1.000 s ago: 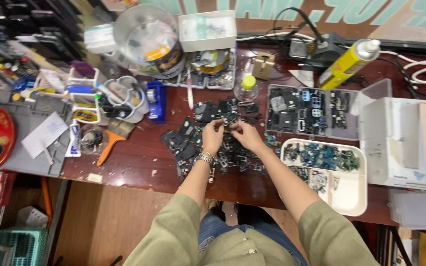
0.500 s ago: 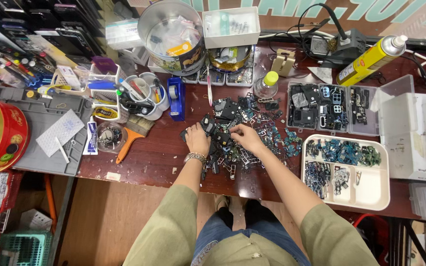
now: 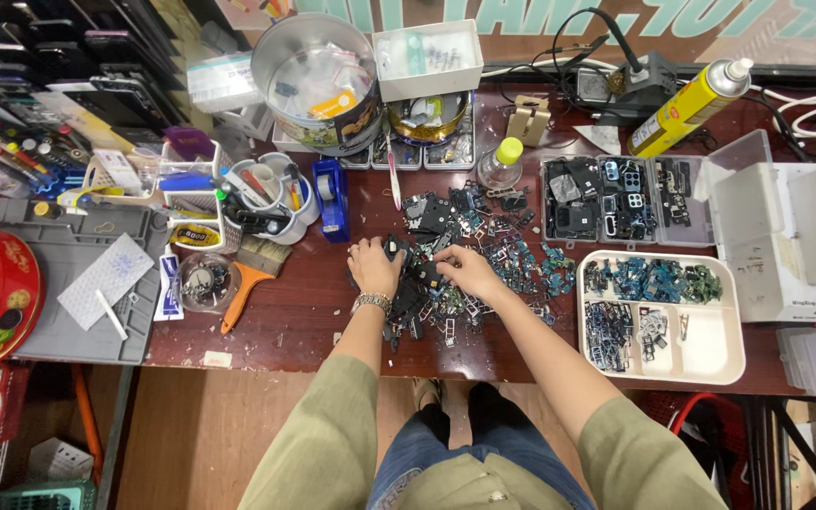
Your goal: The person sorts small electronic components and circuit board fragments on a cluttered workbench. They pick up pieces, separate them by type, and place them into a compartmentalized tray. The person handles the components by hand without using tools.
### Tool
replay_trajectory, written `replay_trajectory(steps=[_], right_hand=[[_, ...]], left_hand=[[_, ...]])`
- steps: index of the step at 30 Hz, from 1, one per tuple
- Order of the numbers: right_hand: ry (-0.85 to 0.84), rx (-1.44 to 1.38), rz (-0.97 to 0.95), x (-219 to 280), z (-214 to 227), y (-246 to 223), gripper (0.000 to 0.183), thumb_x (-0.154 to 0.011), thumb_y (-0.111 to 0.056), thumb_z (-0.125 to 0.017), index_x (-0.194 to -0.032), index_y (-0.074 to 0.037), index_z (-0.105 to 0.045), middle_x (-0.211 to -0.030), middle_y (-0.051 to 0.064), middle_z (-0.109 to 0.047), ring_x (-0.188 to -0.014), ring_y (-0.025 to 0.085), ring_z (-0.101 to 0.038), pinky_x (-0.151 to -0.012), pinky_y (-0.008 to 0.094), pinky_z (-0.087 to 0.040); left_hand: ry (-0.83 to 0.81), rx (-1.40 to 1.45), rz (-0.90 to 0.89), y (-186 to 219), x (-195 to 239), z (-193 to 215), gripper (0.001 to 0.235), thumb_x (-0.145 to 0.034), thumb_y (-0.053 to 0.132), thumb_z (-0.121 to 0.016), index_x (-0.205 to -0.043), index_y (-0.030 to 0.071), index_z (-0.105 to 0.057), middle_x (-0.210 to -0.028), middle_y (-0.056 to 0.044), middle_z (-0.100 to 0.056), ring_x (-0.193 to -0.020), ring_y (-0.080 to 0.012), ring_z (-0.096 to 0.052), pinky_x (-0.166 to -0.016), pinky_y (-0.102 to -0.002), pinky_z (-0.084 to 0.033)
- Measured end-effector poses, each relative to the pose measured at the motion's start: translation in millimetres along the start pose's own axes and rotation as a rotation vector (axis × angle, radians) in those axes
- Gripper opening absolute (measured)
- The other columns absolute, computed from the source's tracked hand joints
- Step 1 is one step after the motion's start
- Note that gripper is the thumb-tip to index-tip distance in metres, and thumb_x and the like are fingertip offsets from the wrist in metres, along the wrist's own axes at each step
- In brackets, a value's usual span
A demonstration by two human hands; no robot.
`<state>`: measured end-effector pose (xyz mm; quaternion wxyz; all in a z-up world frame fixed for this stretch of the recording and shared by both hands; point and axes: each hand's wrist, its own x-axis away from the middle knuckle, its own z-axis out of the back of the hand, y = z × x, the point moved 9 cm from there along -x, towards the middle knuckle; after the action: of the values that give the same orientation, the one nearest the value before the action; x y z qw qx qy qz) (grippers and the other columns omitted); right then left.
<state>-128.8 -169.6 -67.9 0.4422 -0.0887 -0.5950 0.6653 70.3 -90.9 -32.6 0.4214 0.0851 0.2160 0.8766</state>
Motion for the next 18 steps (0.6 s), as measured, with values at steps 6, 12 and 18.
replay_trajectory(steps=[6,12,18], right_hand=[[0.025,0.0,-0.016,3,13,13,0.027,-0.093,-0.016,-0.07,-0.118,-0.006,-0.07,-0.088,0.004,-0.072,-0.077,0.01,-0.066,-0.07,0.026,-0.055],[-0.016,-0.115,-0.094,2,9,1,0.027,-0.095,-0.014,-0.068,-0.12,-0.004,-0.069,-0.093,0.004,-0.071,-0.079,0.01,-0.064,-0.072,0.026,-0.056],[-0.059,-0.265,-0.079,-8,-8,-35,0.03,-0.096,-0.014,-0.062,-0.125,-0.007,-0.064,-0.103,0.003,-0.073,-0.091,0.011,-0.072,-0.082,0.025,-0.061]], left_hand=[[-0.048,-0.01,-0.015,-12,-25,-32,0.039,-0.076,0.025,-0.082,-0.108,0.006,-0.072,-0.115,-0.015,-0.067,-0.115,-0.0355,-0.06,-0.095,-0.046,-0.052],[-0.075,0.374,0.193,-53,-29,-41,0.029,-0.082,0.022,-0.079,-0.105,0.004,-0.079,-0.097,-0.016,-0.079,-0.09,-0.0287,-0.073,-0.084,-0.041,-0.058],[-0.465,1.225,0.327,-39,-20,-77,0.029,-0.096,0.015,-0.065,-0.119,0.001,-0.074,-0.103,-0.007,-0.078,-0.082,-0.0125,-0.075,-0.073,-0.025,-0.06]])
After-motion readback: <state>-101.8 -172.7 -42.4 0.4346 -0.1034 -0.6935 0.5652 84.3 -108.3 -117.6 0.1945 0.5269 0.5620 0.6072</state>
